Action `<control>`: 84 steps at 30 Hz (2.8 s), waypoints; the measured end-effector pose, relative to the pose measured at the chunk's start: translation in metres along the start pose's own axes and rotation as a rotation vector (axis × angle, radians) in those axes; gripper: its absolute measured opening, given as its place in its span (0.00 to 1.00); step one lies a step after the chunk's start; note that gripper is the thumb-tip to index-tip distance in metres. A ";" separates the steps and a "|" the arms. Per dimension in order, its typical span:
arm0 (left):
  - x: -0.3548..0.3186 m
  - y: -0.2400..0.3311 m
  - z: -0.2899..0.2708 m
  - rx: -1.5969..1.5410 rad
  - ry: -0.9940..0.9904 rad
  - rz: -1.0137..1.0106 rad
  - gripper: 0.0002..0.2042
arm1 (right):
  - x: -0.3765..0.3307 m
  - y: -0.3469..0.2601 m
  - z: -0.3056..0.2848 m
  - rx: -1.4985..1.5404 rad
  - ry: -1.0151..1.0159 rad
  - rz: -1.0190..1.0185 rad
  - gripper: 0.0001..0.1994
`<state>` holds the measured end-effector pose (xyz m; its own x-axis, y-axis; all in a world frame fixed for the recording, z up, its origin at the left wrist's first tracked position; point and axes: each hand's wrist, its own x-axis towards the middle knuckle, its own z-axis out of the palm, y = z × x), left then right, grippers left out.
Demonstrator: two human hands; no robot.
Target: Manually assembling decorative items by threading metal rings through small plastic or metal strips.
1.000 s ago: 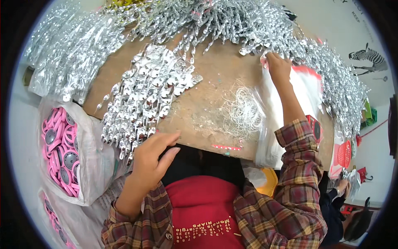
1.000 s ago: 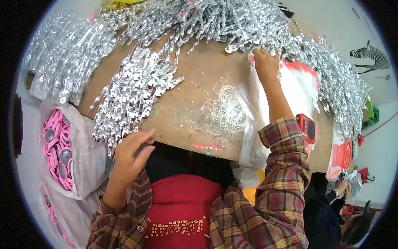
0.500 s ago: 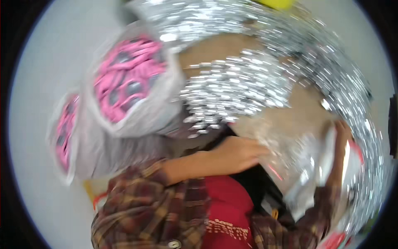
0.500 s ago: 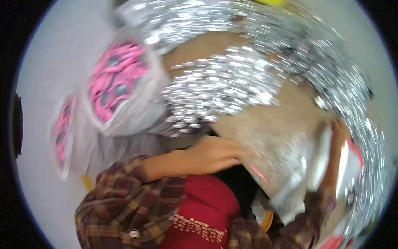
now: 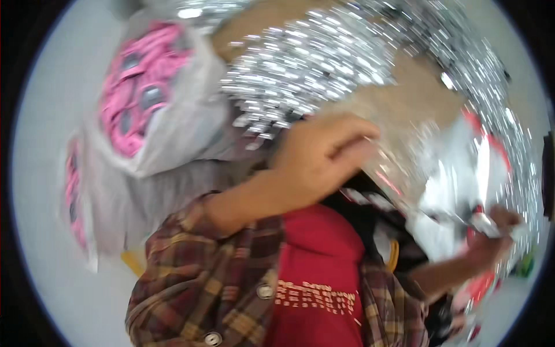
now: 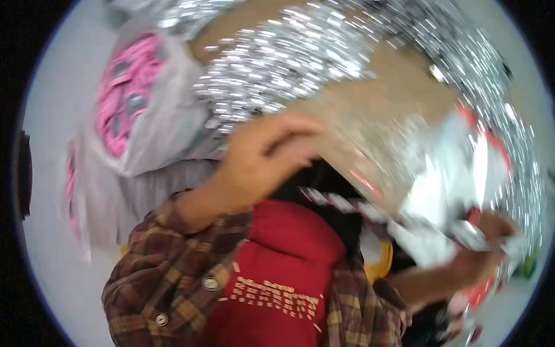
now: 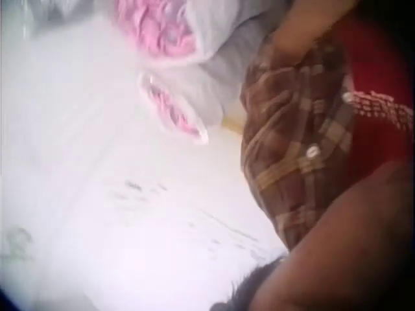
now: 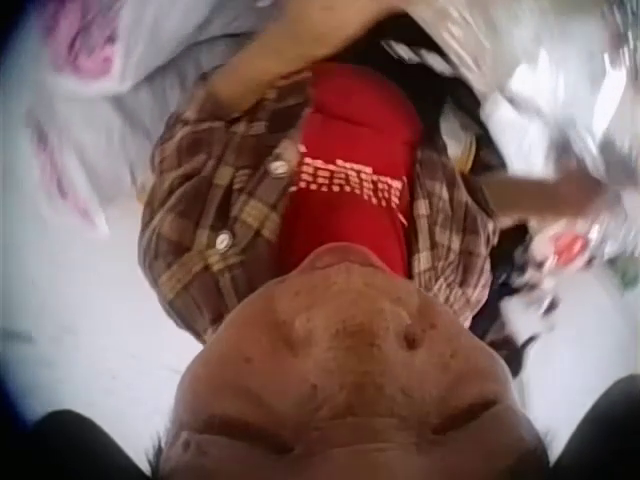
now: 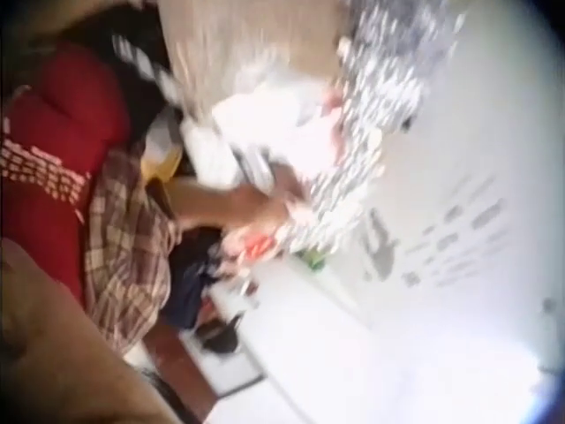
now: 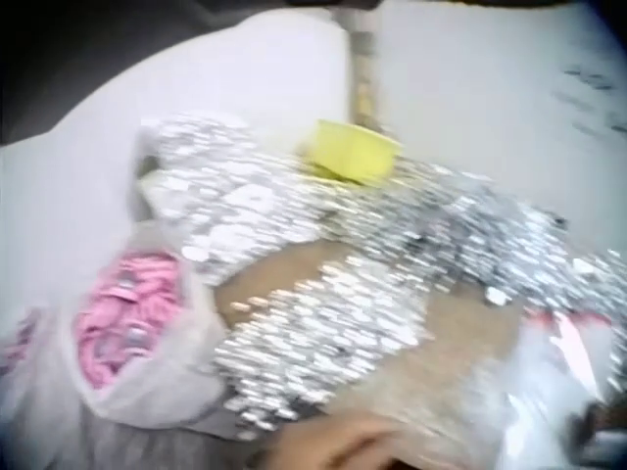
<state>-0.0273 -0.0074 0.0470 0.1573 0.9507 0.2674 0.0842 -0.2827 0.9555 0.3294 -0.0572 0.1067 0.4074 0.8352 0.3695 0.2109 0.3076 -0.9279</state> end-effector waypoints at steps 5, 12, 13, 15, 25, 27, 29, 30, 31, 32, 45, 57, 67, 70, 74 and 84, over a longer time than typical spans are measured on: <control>-0.001 0.012 0.016 0.202 -0.450 0.388 0.20 | -0.085 0.017 0.112 0.122 -0.471 -0.123 0.07; -0.024 -0.010 0.018 0.243 -0.643 0.028 0.21 | -0.102 0.031 0.114 -0.149 -0.593 0.256 0.12; -0.025 -0.014 0.014 0.207 -0.597 -0.034 0.18 | -0.094 0.039 0.106 -0.349 -0.622 0.103 0.10; -0.027 -0.017 0.015 0.173 -0.514 -0.188 0.13 | -0.077 0.066 0.095 -0.601 -0.565 -0.184 0.06; -0.021 -0.036 0.014 0.190 -0.440 -0.221 0.13 | -0.029 0.093 0.106 -1.048 -0.857 -0.799 0.08; -0.021 -0.039 0.014 0.183 -0.434 -0.236 0.13 | -0.024 0.090 0.110 -1.053 -0.916 -0.826 0.08; -0.020 -0.042 0.015 0.169 -0.438 -0.245 0.13 | -0.023 0.089 0.112 -1.069 -0.971 -0.848 0.08; -0.021 -0.045 0.015 0.157 -0.430 -0.230 0.13 | -0.024 0.090 0.115 -1.116 -0.998 -0.861 0.10; -0.020 -0.047 0.015 0.143 -0.420 -0.214 0.13 | -0.024 0.091 0.117 -1.165 -1.025 -0.876 0.11; -0.020 -0.045 0.015 0.142 -0.422 -0.212 0.13 | -0.024 0.091 0.116 -1.168 -1.024 -0.875 0.11; -0.017 -0.034 0.022 -0.151 -0.392 -0.446 0.15 | -0.085 0.050 0.143 0.173 -0.413 0.322 0.05; -0.022 -0.033 0.026 0.030 -0.363 -0.254 0.17 | -0.090 0.047 0.140 0.234 -0.342 0.448 0.07; -0.022 -0.032 0.025 0.078 -0.364 -0.167 0.18 | -0.091 0.048 0.142 0.236 -0.309 0.460 0.08; -0.022 -0.031 0.025 0.079 -0.367 -0.173 0.18 | -0.092 0.048 0.142 0.245 -0.309 0.469 0.08; -0.024 -0.031 0.026 0.071 -0.359 -0.174 0.18 | -0.092 0.048 0.144 0.251 -0.305 0.476 0.09; -0.025 -0.037 0.029 -0.197 -0.418 -0.245 0.15 | -0.091 0.051 0.136 0.296 -0.468 0.489 0.07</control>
<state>-0.0060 -0.0241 0.0018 0.5390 0.8423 -0.0010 -0.0125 0.0092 0.9999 0.1823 -0.0549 0.0188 -0.0426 0.9951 -0.0889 -0.1732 -0.0950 -0.9803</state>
